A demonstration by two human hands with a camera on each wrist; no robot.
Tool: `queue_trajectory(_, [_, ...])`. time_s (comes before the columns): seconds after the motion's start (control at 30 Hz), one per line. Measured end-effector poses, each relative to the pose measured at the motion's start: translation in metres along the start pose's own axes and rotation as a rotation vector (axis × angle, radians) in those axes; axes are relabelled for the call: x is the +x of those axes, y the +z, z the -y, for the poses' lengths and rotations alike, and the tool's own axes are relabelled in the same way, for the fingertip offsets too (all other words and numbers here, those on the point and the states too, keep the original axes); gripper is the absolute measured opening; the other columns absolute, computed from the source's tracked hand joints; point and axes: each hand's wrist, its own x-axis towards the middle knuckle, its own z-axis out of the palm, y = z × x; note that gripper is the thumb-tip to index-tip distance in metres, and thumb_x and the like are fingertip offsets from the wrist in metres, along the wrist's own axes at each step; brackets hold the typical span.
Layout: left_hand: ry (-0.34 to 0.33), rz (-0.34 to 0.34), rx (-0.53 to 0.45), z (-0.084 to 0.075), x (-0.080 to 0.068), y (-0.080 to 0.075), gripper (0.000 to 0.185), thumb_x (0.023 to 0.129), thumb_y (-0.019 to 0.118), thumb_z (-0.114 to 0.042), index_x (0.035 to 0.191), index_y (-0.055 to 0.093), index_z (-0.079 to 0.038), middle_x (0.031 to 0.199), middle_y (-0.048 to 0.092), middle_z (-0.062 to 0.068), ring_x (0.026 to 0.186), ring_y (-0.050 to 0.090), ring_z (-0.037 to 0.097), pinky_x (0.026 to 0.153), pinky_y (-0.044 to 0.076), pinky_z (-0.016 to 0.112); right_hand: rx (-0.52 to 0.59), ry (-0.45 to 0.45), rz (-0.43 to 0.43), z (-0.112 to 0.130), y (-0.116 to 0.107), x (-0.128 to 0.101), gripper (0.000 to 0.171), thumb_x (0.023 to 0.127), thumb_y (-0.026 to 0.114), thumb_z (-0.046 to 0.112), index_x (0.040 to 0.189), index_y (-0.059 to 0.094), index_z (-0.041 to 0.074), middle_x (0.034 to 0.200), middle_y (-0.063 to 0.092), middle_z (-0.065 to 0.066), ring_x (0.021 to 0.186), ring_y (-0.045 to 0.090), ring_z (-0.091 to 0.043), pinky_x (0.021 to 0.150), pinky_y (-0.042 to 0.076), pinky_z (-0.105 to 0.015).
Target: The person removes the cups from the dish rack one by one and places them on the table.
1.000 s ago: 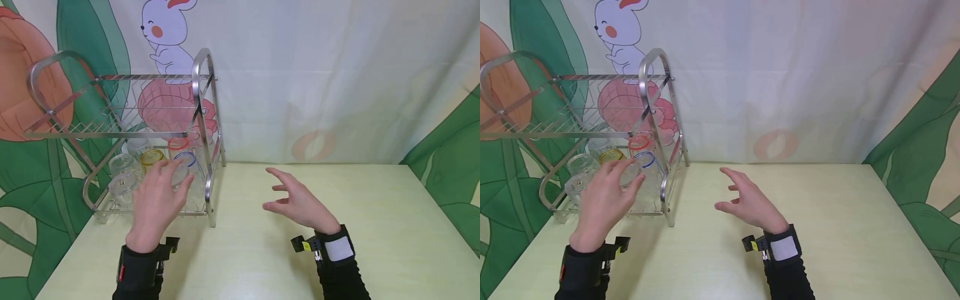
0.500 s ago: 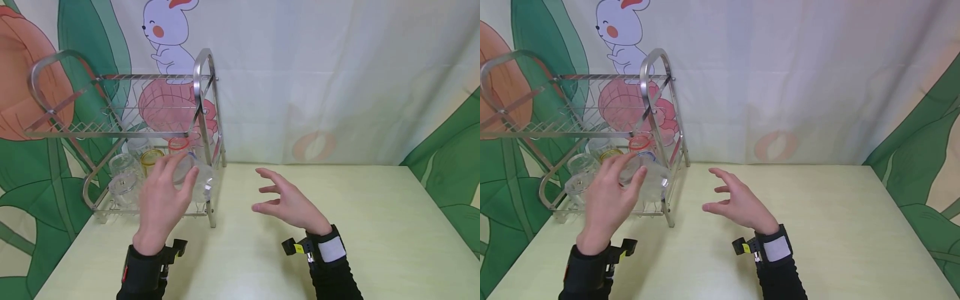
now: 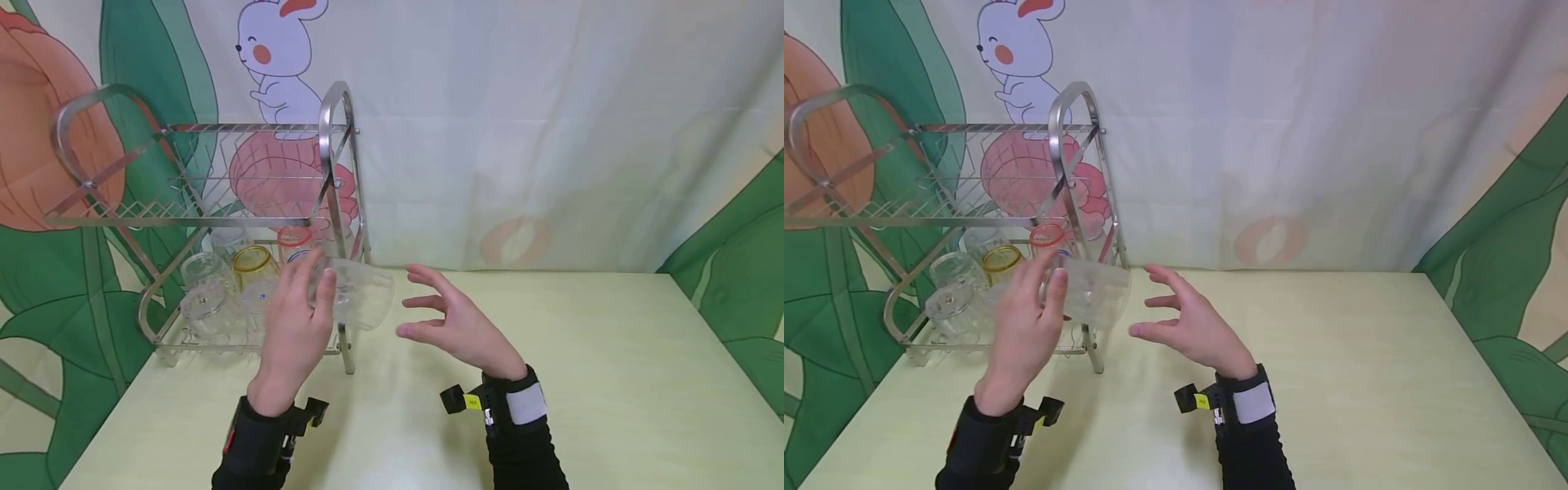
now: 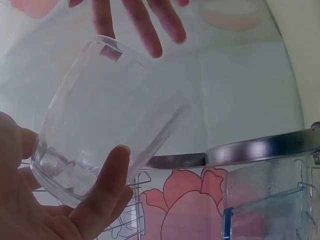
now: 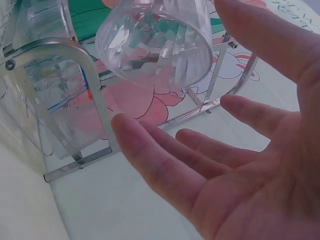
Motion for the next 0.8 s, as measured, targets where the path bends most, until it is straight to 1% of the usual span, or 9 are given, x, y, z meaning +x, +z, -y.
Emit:
queue_trajectory(0.1, [-0.002, 0.020, -0.042, 0.000, 0.000, 0.005, 0.045, 0.107, 0.040, -0.033, 0.145, 0.048, -0.010, 0.130, 0.049, 0.017, 0.081, 0.057, 0.026, 0.068, 0.050, 0.042, 0.037, 0.000, -0.016, 0.001, 0.001, 0.001, 0.082, 0.084, 0.079, 0.013, 0.149, 0.033, 0.032, 0.150, 0.034, 0.004, 0.124, 0.053, -0.021, 0.092, 0.051, -0.039])
queue_trajectory(0.17, [-0.012, 0.038, -0.082, -0.001, -0.001, 0.008, 0.045, 0.107, 0.039, -0.034, 0.144, 0.048, -0.011, 0.129, 0.049, 0.017, 0.087, 0.055, 0.027, 0.071, 0.049, 0.042, 0.058, -0.004, -0.020, 0.002, 0.002, 0.002, 0.083, 0.084, 0.078, 0.010, 0.150, 0.033, 0.031, 0.150, 0.034, 0.002, 0.124, 0.052, -0.021, 0.092, 0.051, -0.040])
queue_trajectory(0.3, [-0.045, 0.063, -0.156, -0.003, -0.002, 0.013, 0.047, 0.107, 0.037, -0.037, 0.144, 0.047, -0.011, 0.134, 0.048, 0.016, 0.108, 0.052, 0.028, 0.086, 0.046, 0.047, 0.101, -0.012, -0.013, 0.002, 0.004, 0.005, 0.082, 0.084, 0.078, 0.007, 0.150, 0.034, 0.030, 0.149, 0.034, 0.000, 0.124, 0.052, -0.023, 0.090, 0.053, -0.041])
queue_trajectory(0.4, [-0.056, 0.074, -0.211, -0.005, -0.002, 0.017, 0.047, 0.107, 0.037, -0.037, 0.144, 0.046, -0.009, 0.133, 0.047, 0.015, 0.115, 0.048, 0.028, 0.092, 0.041, 0.049, 0.116, -0.021, -0.014, 0.002, 0.004, 0.007, 0.078, 0.084, 0.079, 0.010, 0.147, 0.038, 0.031, 0.145, 0.037, -0.001, 0.122, 0.053, -0.023, 0.088, 0.054, -0.041])
queue_trajectory(0.5, [-0.065, 0.078, -0.285, -0.007, -0.004, 0.021, 0.046, 0.107, 0.037, -0.035, 0.144, 0.045, -0.008, 0.128, 0.048, 0.015, 0.109, 0.047, 0.026, 0.088, 0.041, 0.045, 0.137, -0.041, -0.017, 0.002, 0.001, 0.007, 0.074, 0.084, 0.079, 0.012, 0.144, 0.040, 0.031, 0.143, 0.039, -0.002, 0.123, 0.052, -0.024, 0.087, 0.054, -0.042])
queue_trajectory(0.53, [-0.067, 0.077, -0.311, -0.009, -0.004, 0.023, 0.046, 0.107, 0.037, -0.034, 0.144, 0.045, -0.008, 0.128, 0.047, 0.014, 0.111, 0.046, 0.025, 0.087, 0.042, 0.044, 0.149, -0.050, -0.018, 0.002, 0.000, 0.006, 0.073, 0.084, 0.079, 0.012, 0.144, 0.041, 0.030, 0.143, 0.040, -0.003, 0.123, 0.052, -0.025, 0.087, 0.054, -0.043])
queue_trajectory(0.63, [-0.087, 0.085, -0.418, -0.012, -0.006, 0.028, 0.044, 0.108, 0.036, -0.032, 0.144, 0.043, -0.009, 0.128, 0.046, 0.013, 0.109, 0.050, 0.024, 0.082, 0.051, 0.040, 0.207, -0.079, -0.006, 0.003, -0.003, 0.005, 0.073, 0.085, 0.077, 0.009, 0.145, 0.040, 0.027, 0.144, 0.039, -0.004, 0.125, 0.049, -0.029, 0.087, 0.054, -0.044])
queue_trajectory(0.77, [-0.137, 0.140, -0.570, -0.014, -0.006, 0.033, 0.043, 0.108, 0.033, -0.033, 0.145, 0.037, -0.011, 0.127, 0.048, 0.014, 0.103, 0.059, 0.026, 0.073, 0.058, 0.036, 0.278, -0.116, 0.008, 0.001, -0.005, 0.004, 0.074, 0.085, 0.076, 0.005, 0.146, 0.038, 0.022, 0.145, 0.038, -0.008, 0.127, 0.046, -0.034, 0.088, 0.053, -0.045])
queue_trajectory(0.8, [-0.147, 0.157, -0.593, -0.014, -0.006, 0.034, 0.044, 0.108, 0.033, -0.033, 0.145, 0.035, -0.011, 0.126, 0.048, 0.015, 0.102, 0.061, 0.027, 0.073, 0.058, 0.036, 0.289, -0.121, 0.006, 0.001, -0.005, 0.004, 0.074, 0.085, 0.076, 0.005, 0.146, 0.038, 0.021, 0.145, 0.038, -0.009, 0.127, 0.045, -0.035, 0.088, 0.053, -0.045])
